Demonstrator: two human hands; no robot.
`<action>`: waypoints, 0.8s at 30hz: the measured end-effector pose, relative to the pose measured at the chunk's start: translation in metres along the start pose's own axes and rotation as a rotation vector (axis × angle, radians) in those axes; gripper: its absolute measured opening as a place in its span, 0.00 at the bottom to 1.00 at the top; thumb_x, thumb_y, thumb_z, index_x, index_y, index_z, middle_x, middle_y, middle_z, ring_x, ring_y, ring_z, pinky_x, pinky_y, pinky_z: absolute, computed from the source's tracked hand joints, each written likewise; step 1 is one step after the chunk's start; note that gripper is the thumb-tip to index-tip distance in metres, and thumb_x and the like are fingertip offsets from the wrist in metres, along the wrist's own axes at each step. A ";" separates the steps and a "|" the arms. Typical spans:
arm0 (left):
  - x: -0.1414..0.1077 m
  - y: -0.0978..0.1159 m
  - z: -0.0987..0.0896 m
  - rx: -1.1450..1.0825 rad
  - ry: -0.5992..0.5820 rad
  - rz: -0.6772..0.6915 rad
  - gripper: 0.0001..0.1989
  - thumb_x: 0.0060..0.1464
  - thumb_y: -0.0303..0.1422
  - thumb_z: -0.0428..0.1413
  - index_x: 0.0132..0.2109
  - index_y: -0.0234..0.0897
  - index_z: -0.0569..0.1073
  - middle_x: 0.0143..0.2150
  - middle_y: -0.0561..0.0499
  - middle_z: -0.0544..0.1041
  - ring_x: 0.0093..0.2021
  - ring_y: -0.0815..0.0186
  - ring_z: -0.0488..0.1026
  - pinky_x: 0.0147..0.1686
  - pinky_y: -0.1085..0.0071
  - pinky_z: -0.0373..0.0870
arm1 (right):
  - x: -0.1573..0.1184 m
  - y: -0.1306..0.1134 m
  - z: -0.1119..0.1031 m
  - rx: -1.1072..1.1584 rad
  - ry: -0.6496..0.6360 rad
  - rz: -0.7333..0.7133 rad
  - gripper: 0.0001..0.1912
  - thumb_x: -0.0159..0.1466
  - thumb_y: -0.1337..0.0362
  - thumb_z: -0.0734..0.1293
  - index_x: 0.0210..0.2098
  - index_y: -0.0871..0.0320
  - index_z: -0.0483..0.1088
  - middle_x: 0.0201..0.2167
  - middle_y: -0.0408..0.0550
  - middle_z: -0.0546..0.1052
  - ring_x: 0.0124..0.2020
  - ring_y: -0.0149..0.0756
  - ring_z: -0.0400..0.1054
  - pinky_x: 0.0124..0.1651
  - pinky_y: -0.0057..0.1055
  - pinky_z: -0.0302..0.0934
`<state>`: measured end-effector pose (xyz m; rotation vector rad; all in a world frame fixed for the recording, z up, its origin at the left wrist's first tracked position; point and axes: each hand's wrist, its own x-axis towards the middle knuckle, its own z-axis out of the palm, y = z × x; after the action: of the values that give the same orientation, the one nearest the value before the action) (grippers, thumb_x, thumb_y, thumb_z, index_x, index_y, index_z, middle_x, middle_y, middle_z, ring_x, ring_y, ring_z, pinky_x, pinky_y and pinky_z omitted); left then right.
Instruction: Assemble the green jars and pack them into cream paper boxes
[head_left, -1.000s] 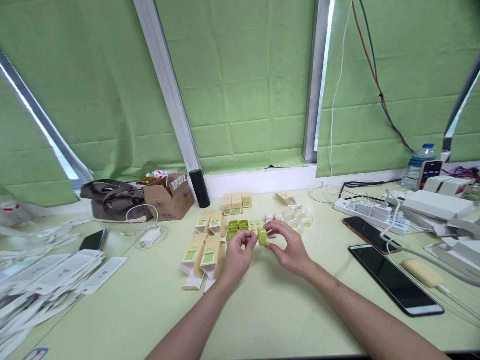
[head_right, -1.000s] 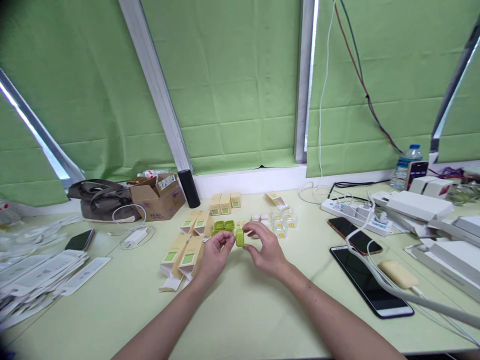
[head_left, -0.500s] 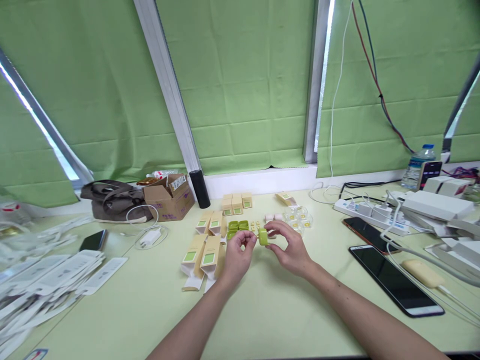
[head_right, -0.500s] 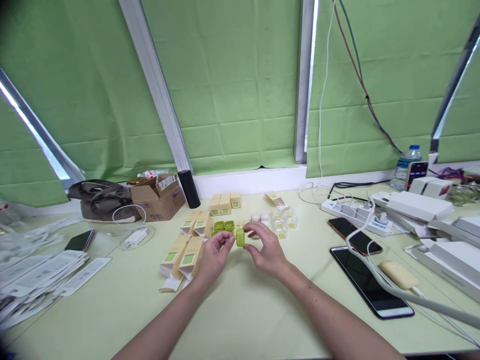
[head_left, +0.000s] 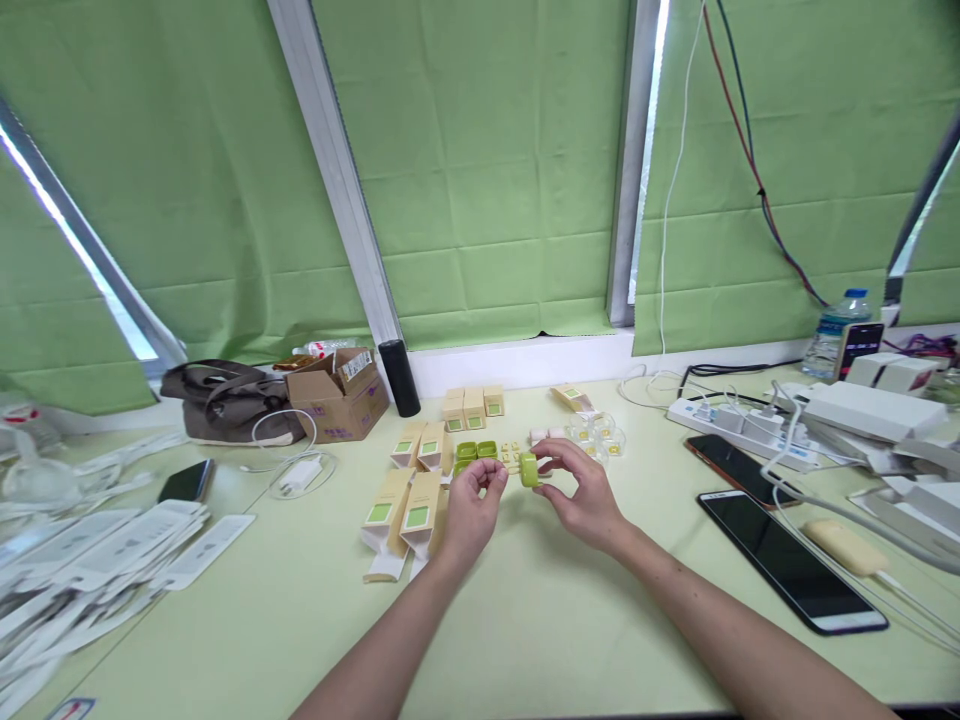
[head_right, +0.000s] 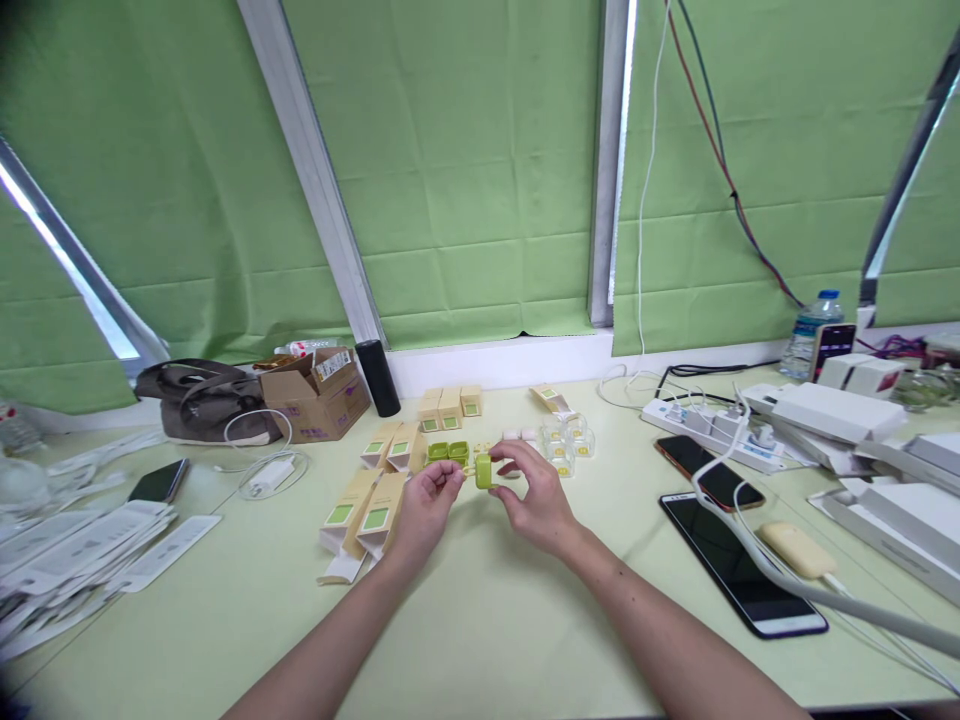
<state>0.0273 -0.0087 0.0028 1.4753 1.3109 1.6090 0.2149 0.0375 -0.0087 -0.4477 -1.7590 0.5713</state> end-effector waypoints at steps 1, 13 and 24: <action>0.000 0.001 0.000 -0.013 0.004 -0.015 0.17 0.56 0.45 0.64 0.37 0.34 0.77 0.34 0.49 0.79 0.36 0.64 0.73 0.39 0.69 0.70 | 0.000 0.000 0.000 0.004 0.003 0.002 0.22 0.62 0.73 0.70 0.54 0.51 0.73 0.53 0.53 0.77 0.48 0.44 0.75 0.47 0.44 0.80; 0.004 -0.005 -0.006 -0.011 0.073 -0.051 0.19 0.59 0.44 0.62 0.48 0.33 0.80 0.31 0.51 0.76 0.32 0.66 0.72 0.37 0.69 0.70 | 0.000 0.007 -0.001 -0.026 -0.008 0.046 0.22 0.64 0.70 0.70 0.56 0.51 0.72 0.54 0.53 0.76 0.50 0.45 0.74 0.48 0.46 0.80; -0.013 0.007 -0.003 0.330 -0.027 0.376 0.21 0.64 0.36 0.61 0.62 0.47 0.74 0.60 0.43 0.74 0.66 0.52 0.65 0.62 0.53 0.68 | -0.002 -0.003 -0.003 -0.236 -0.041 -0.121 0.31 0.68 0.71 0.67 0.68 0.50 0.63 0.57 0.58 0.71 0.60 0.51 0.70 0.58 0.52 0.74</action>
<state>0.0288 -0.0239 0.0046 2.0370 1.3942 1.6433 0.2187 0.0341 -0.0074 -0.4913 -1.8875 0.2894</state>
